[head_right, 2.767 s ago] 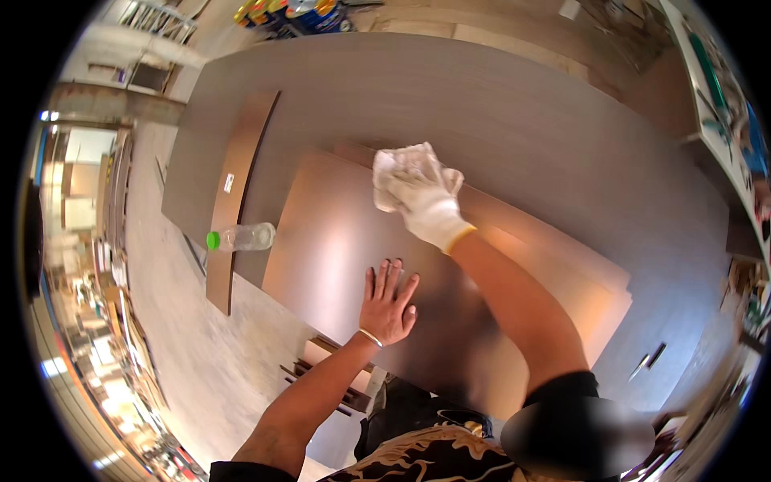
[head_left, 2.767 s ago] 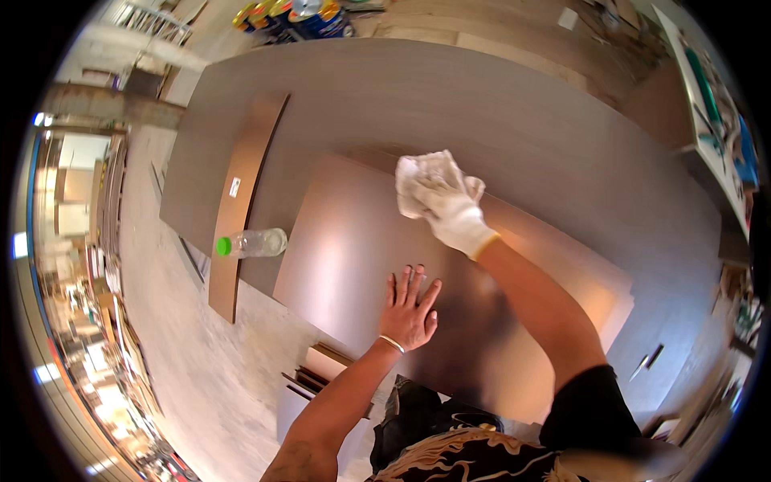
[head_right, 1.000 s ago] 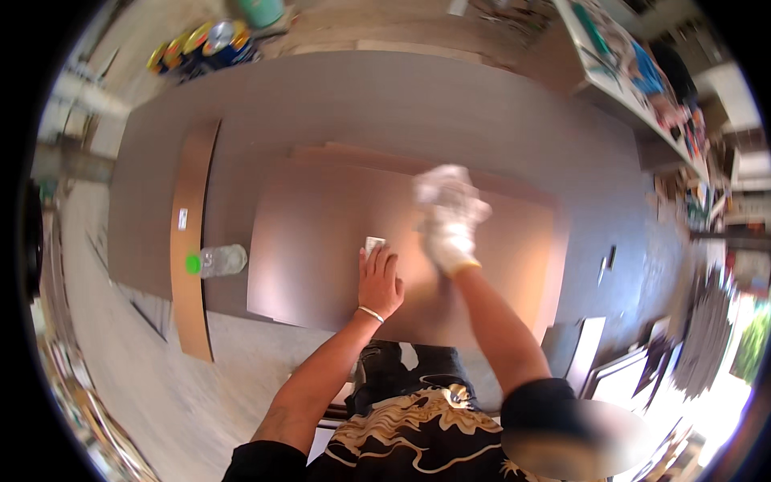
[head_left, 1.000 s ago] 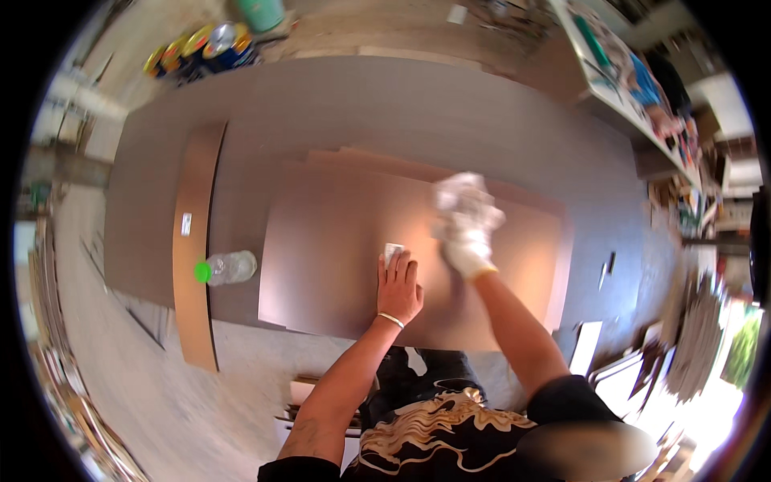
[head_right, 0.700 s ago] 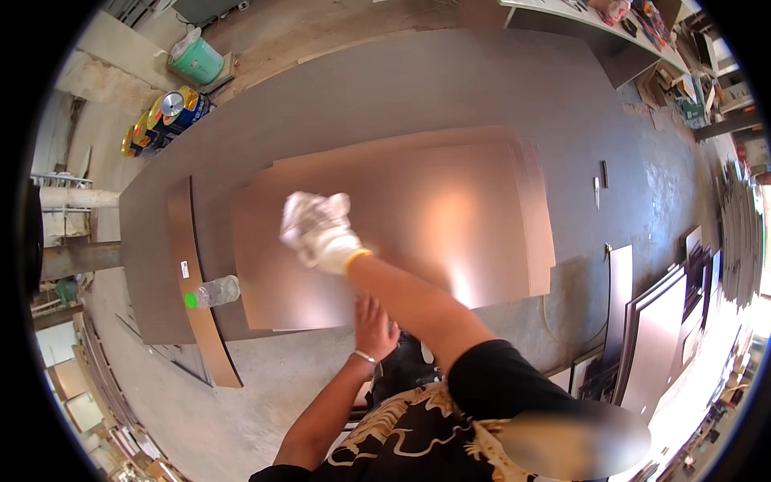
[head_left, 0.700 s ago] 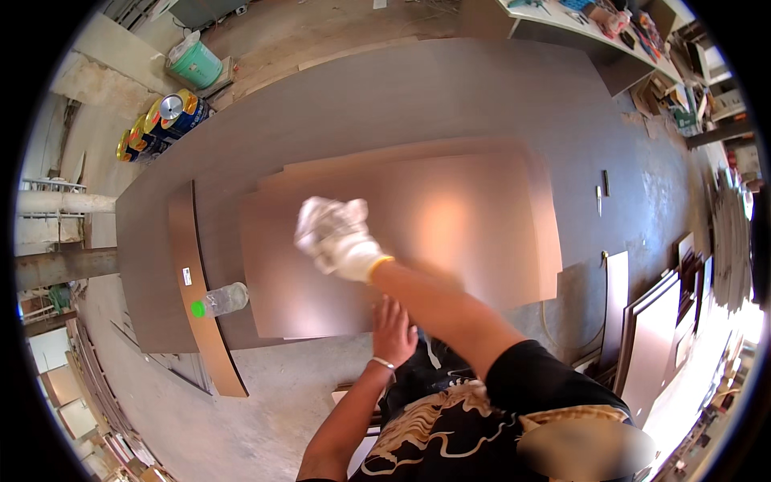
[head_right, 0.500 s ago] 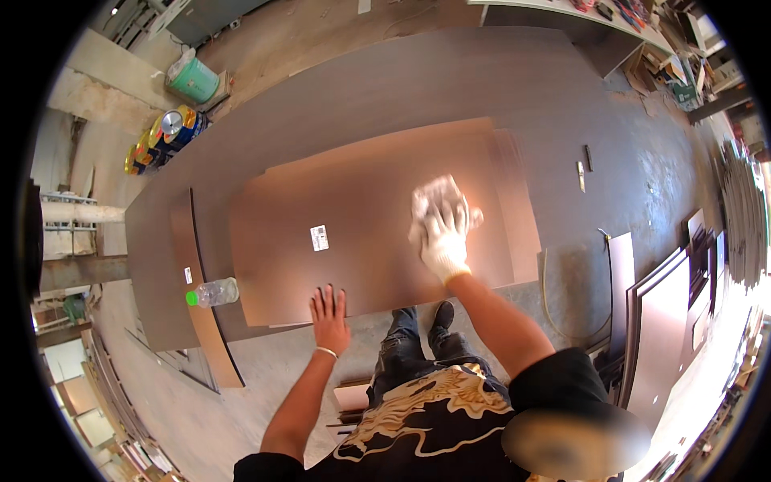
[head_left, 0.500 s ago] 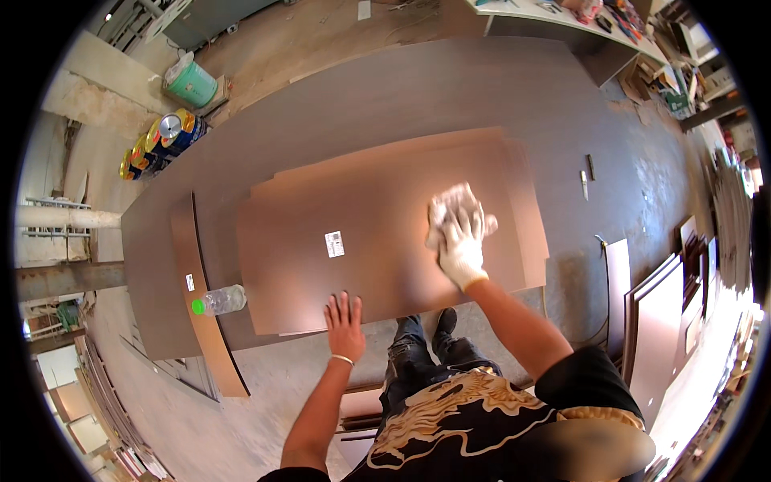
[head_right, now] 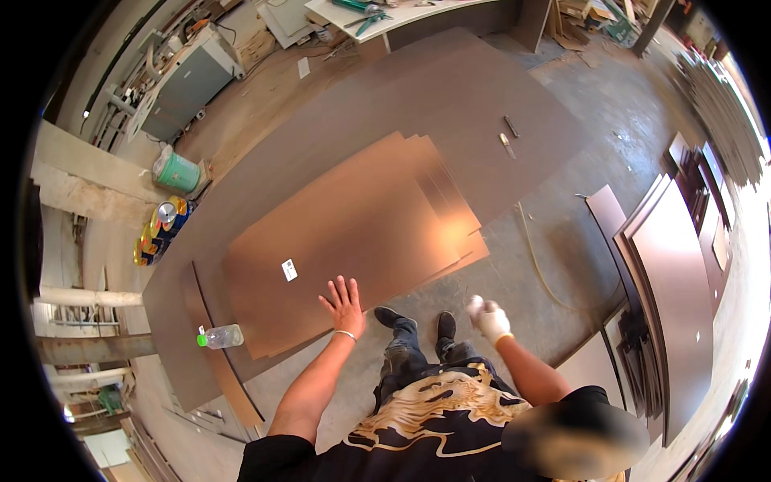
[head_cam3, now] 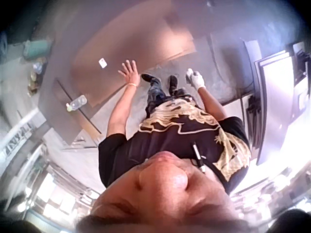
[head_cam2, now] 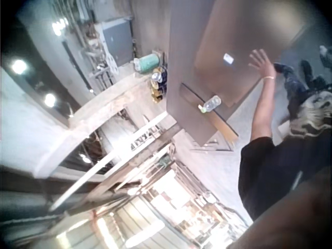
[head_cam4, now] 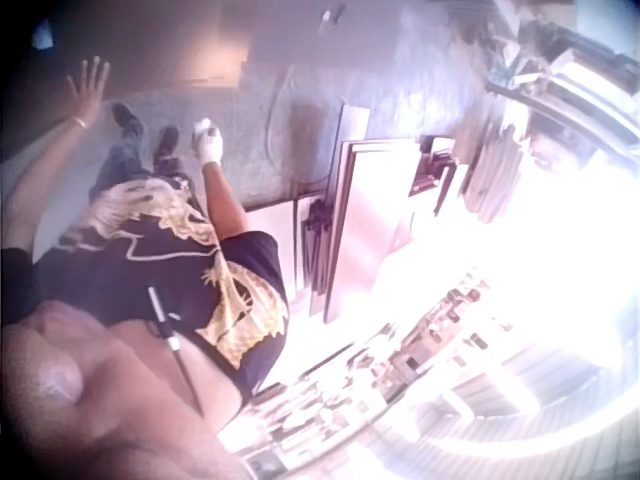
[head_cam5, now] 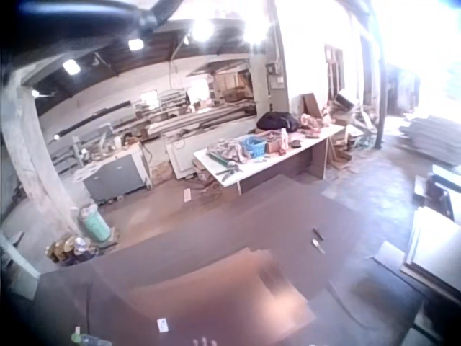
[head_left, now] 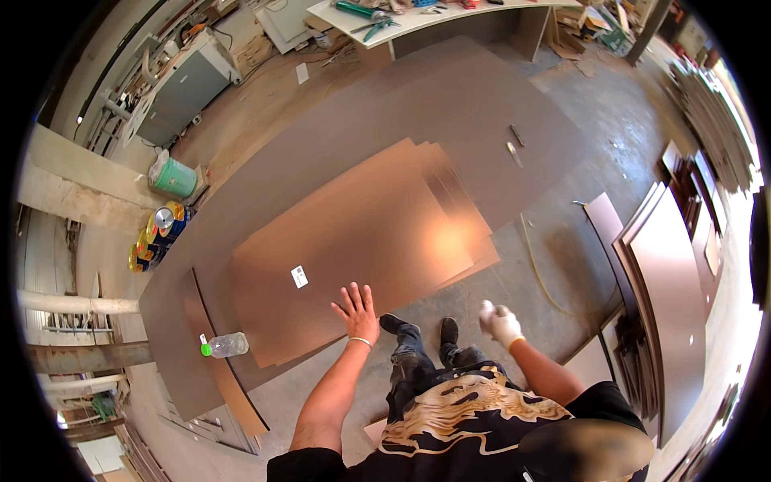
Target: The person wipes the surface of several large flat panels with a cloth. They repeatedly pick up a plastic bottle, apply liquid to the cloth, and wipe the panels, flipping some over to clean both sides. The panels are moved and restacked on the workbench during the process.
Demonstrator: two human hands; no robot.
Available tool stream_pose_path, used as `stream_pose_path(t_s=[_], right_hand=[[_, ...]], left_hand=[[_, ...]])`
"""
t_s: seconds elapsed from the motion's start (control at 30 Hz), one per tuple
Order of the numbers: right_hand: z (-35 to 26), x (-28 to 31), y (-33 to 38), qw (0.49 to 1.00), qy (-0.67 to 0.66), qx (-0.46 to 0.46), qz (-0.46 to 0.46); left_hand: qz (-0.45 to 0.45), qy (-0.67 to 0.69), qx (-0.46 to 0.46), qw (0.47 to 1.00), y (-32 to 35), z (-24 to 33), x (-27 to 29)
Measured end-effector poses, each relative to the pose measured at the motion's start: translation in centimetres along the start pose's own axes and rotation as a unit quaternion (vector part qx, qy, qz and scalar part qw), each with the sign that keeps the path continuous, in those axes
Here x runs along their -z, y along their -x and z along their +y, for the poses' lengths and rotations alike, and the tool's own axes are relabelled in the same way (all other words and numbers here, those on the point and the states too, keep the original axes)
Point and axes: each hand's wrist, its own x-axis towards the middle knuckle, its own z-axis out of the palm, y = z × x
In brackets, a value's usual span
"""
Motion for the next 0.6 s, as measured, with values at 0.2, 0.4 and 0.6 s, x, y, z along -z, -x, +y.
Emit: stream_pose_path(t_s=[0.2, 0.4, 0.6], right_hand=[[16.3, 6.7, -6.0, 0.988, -0.145, 0.018, 0.04], [27.8, 7.8, -10.4, 0.984, -0.131, 0.059, 0.103], [28.0, 3.4, -8.1, 0.995, -0.093, 0.011, 0.046]], left_hand=[[0.056, -0.04, -0.047, 0.997, 2.5, 5.0, -2.6], [0.076, -0.029, -0.127, 0.989, 5.1, 12.8, 1.1], [-0.079, 0.017, -0.178, 0.981, 8.2, 9.9, 19.9]])
